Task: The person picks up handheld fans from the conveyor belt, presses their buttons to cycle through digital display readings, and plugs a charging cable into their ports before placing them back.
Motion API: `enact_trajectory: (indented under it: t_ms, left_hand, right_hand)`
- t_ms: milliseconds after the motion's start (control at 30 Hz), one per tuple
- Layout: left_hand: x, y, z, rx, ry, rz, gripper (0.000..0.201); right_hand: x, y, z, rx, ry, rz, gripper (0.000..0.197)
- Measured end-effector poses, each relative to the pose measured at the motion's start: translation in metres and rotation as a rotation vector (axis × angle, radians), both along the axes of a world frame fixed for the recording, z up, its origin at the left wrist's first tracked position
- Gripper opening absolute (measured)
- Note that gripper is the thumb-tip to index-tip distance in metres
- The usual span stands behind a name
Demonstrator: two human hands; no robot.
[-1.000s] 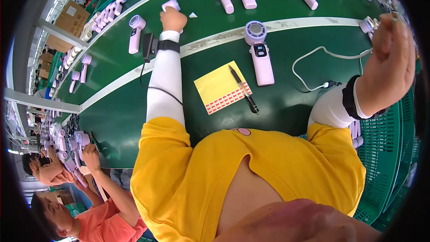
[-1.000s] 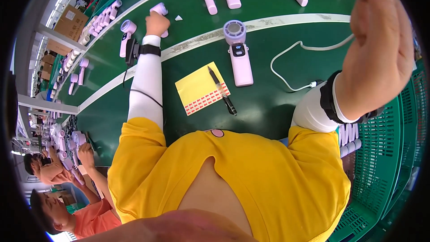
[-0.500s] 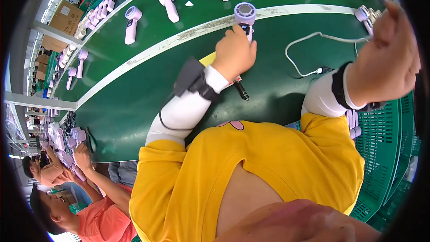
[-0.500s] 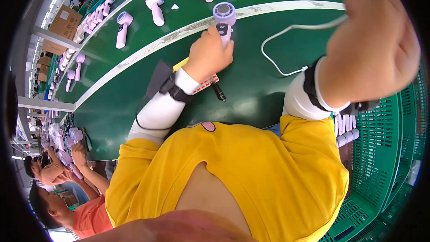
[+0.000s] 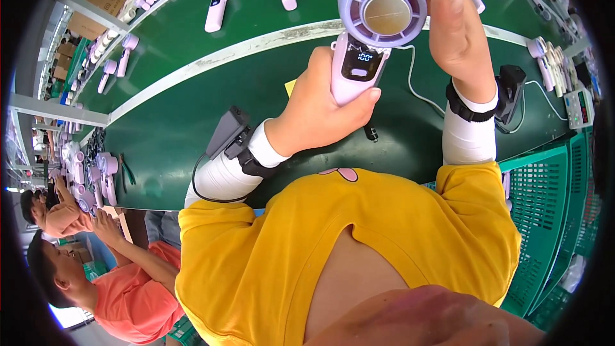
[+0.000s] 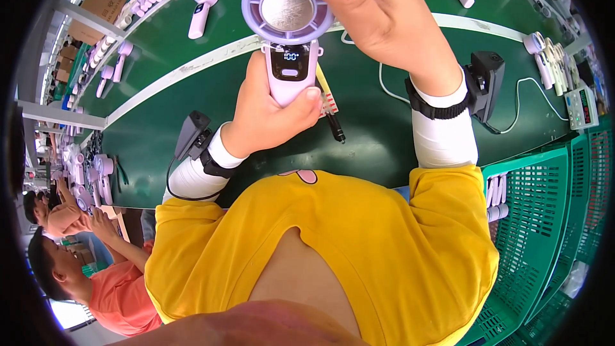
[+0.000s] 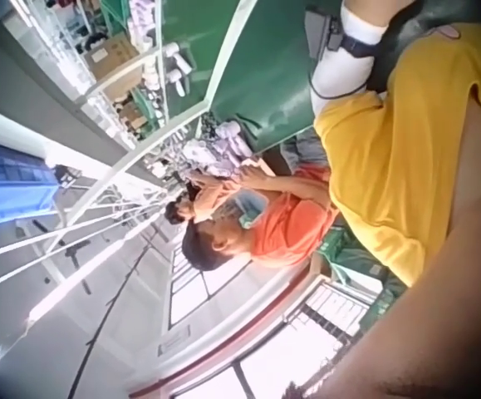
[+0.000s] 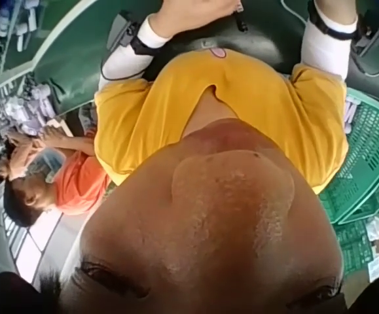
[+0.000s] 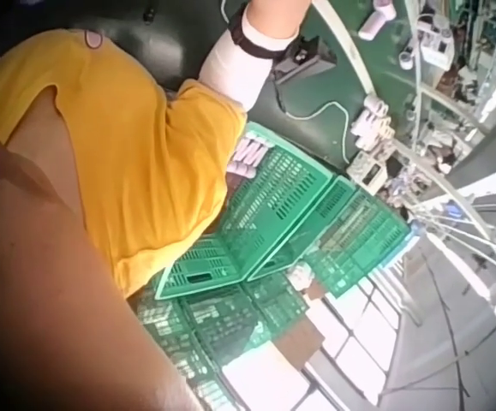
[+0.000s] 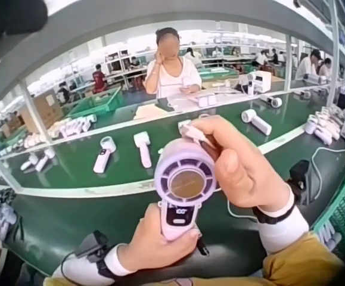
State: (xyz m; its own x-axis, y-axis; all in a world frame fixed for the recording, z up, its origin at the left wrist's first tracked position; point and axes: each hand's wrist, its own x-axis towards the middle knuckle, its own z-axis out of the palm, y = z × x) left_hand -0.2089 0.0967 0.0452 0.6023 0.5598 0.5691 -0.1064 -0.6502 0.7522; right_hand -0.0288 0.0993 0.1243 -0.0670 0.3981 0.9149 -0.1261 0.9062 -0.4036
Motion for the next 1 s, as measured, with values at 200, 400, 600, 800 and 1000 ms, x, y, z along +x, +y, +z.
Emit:
enact_trajectory:
  t_ms: [200, 400, 600, 800, 1000]
  left_hand:
    - [-0.007, 0.012, -0.010, 0.185, -0.069, 0.059, 0.052]
    - [-0.021, 0.039, -0.011, 0.598, -0.089, 0.122, 0.063]
    - [-0.029, 0.064, -0.014, 0.766, -0.106, 0.255, 0.058]
    - [-0.019, 0.050, -0.005, 0.533, -0.065, 0.382, 0.055]
    - [-0.023, 0.026, 0.009, 0.347, -0.097, 0.210, 0.056]
  right_hand:
    - [-0.050, -0.050, 0.007, -0.404, -0.167, -0.364, 0.065]
    - [-0.077, -0.060, -0.004, -0.319, -0.017, -0.478, 0.073]
    - [-0.032, -0.027, -0.037, 0.030, -0.632, -0.905, 0.007]
    - [-0.049, -0.049, 0.018, -0.743, -0.215, -0.413, 0.083]
    - [-0.052, -0.039, -0.005, -0.332, -0.068, -0.389, 0.083]
